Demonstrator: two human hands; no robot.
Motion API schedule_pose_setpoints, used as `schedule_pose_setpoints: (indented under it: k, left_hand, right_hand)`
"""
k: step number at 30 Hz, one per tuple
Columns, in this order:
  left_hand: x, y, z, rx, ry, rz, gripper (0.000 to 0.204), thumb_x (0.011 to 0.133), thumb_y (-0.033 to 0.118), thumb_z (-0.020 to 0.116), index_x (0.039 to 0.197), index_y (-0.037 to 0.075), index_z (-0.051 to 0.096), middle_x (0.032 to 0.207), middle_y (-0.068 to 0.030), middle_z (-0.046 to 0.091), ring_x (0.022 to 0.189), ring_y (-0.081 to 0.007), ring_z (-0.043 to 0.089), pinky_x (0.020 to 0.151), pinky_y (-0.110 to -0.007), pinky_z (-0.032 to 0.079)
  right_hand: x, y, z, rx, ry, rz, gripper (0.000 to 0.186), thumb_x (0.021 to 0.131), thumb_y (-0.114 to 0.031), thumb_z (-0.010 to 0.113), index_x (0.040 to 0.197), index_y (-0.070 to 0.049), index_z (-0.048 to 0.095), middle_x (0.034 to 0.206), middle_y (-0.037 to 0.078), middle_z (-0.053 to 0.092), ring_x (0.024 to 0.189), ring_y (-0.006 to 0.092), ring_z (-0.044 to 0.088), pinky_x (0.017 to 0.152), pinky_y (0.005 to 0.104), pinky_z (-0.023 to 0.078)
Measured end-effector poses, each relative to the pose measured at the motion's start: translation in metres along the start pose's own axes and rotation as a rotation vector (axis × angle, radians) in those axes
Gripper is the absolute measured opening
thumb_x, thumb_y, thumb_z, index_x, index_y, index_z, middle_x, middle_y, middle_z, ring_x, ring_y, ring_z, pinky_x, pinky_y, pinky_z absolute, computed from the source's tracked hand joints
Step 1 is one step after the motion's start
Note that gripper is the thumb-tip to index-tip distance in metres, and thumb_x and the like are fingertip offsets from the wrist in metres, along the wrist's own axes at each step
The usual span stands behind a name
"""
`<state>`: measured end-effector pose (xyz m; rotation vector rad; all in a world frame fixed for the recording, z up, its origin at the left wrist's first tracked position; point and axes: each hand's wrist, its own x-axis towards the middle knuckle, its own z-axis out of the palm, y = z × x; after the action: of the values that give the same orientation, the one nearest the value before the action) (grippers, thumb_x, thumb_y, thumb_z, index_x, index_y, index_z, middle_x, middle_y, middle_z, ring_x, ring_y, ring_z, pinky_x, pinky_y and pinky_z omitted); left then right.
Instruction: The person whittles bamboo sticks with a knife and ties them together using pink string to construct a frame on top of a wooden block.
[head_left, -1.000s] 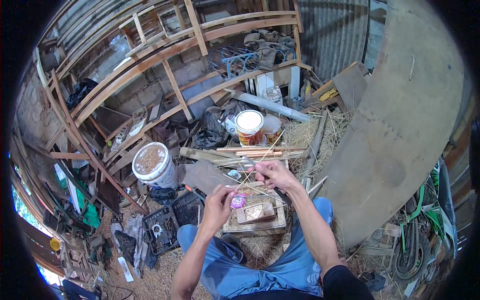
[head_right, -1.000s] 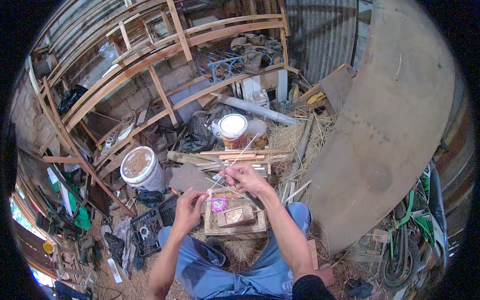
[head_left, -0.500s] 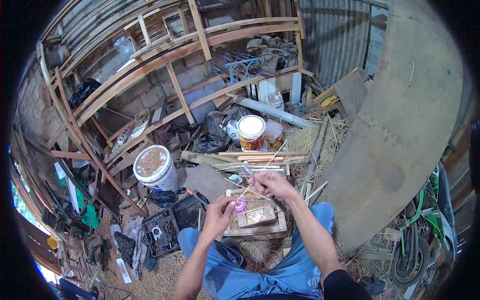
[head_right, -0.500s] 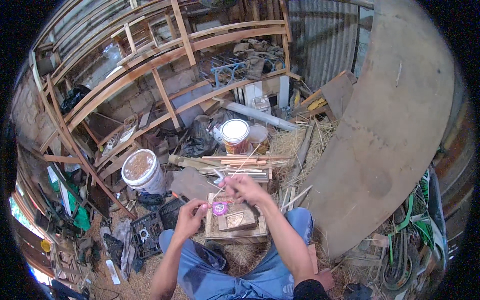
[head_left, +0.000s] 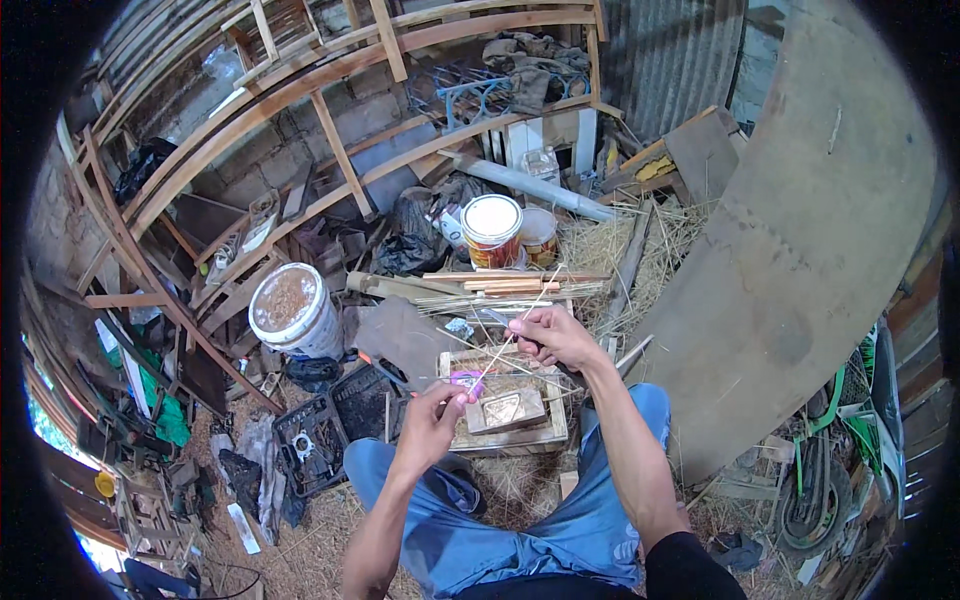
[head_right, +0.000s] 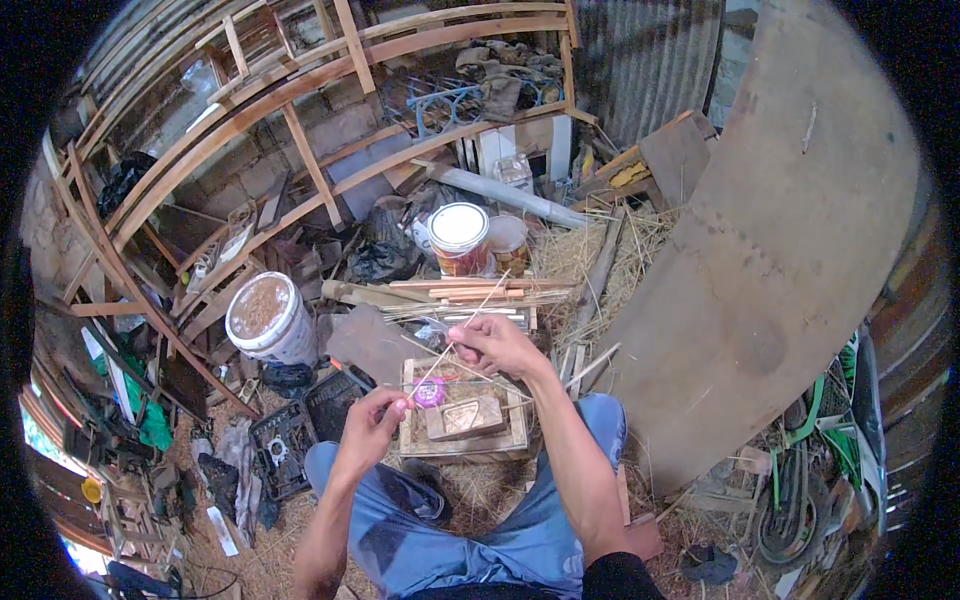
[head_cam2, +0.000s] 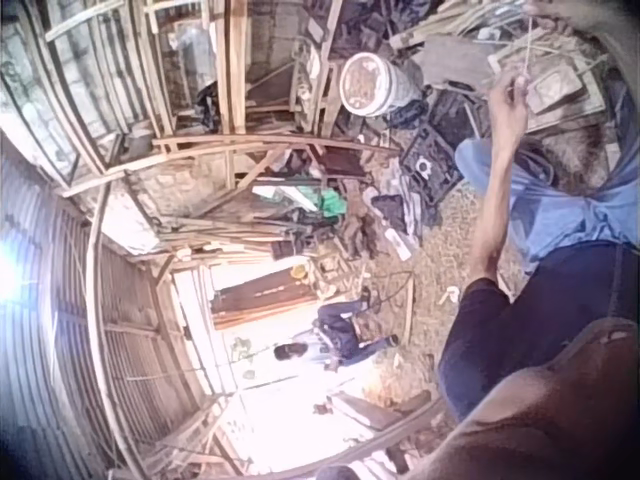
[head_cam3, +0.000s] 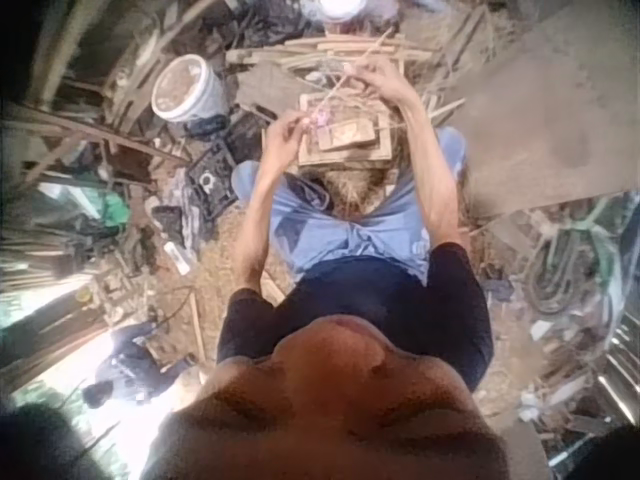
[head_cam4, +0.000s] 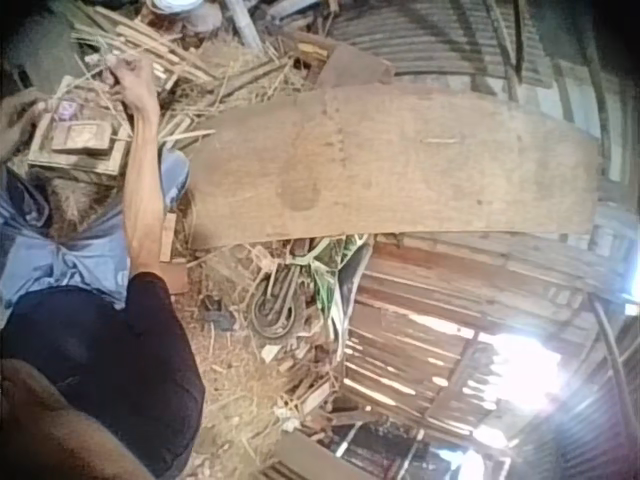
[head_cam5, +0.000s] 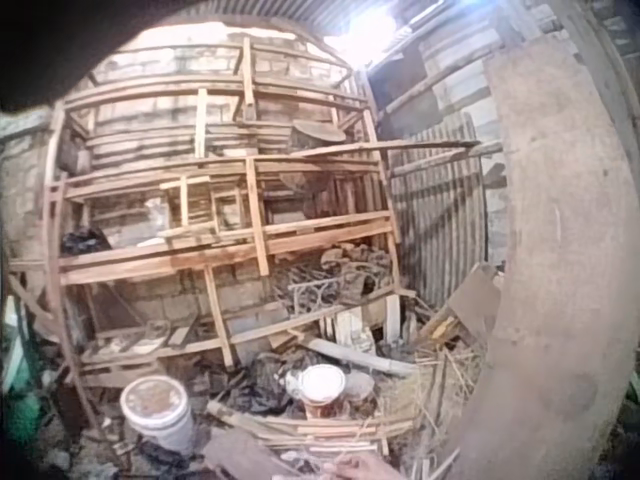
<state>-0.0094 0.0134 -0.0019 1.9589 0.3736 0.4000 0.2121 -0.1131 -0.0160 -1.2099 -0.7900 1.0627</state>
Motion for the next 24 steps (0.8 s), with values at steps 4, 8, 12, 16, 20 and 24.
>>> schedule_pose_setpoints:
  k: [4,8,12,16,20,24]
  left_hand:
    - [-0.008,0.004,-0.004,0.052,0.001,-0.057,0.014,0.09,0.012,0.056,0.091,0.001,0.065,0.079,-0.0014,0.055,0.073,-0.0088,0.048,0.066,-0.023,0.039]
    - [-0.02,-0.015,-0.015,0.068,-0.011,0.034,0.013,0.089,0.008,0.055,0.092,-0.001,0.064,0.081,-0.0089,0.06,0.073,-0.0145,0.055,0.065,-0.027,0.044]
    - [-0.023,-0.007,-0.015,0.145,0.002,0.03,0.012,0.088,0.008,0.056,0.092,0.0,0.064,0.079,-0.01,0.06,0.069,-0.0172,0.055,0.064,-0.029,0.044]
    - [-0.032,-0.015,-0.034,0.144,0.012,-0.034,0.014,0.09,0.01,0.055,0.092,-0.001,0.064,0.08,-0.0058,0.06,0.068,-0.0119,0.052,0.062,-0.026,0.043]
    - [-0.02,-0.023,-0.035,0.051,0.073,-0.106,0.016,0.092,0.012,0.053,0.093,0.0,0.064,0.083,-0.0014,0.062,0.071,-0.0081,0.05,0.065,-0.023,0.043]
    - [-0.003,-0.022,-0.012,0.074,0.099,-0.004,0.019,0.093,0.014,0.052,0.097,0.0,0.064,0.072,-0.0032,0.058,0.066,-0.0082,0.05,0.059,-0.024,0.042]
  right_hand:
    - [0.005,0.005,-0.016,0.031,0.208,0.02,0.033,0.091,-0.032,0.058,0.099,0.0,0.059,0.059,-0.004,0.044,0.042,0.0012,0.03,0.037,0.0179,0.021]
    - [-0.002,-0.005,-0.026,-0.004,0.295,0.032,0.03,0.093,-0.028,0.054,0.101,0.0,0.059,0.06,-0.005,0.042,0.042,0.0022,0.03,0.037,0.019,0.021]
    - [0.007,0.007,-0.036,0.068,0.335,0.018,0.032,0.094,-0.03,0.052,0.104,0.0,0.059,0.059,-0.006,0.04,0.043,0.0015,0.029,0.037,0.0186,0.021]
    - [-0.007,0.003,-0.083,0.184,0.825,-0.22,0.036,0.097,-0.031,0.044,0.107,0.0,0.06,0.059,-0.009,0.034,0.045,0.001,0.029,0.038,0.0177,0.022]
    - [-0.021,-0.018,-0.025,0.128,0.453,-0.062,0.033,0.095,-0.027,0.046,0.111,-0.002,0.059,0.06,-0.007,0.04,0.046,0.0021,0.031,0.04,0.0172,0.027]
    - [-0.004,0.011,0.061,0.12,0.039,0.015,0.033,0.094,-0.031,0.052,0.111,-0.003,0.058,0.06,-0.004,0.043,0.046,0.0027,0.034,0.039,0.0174,0.025]
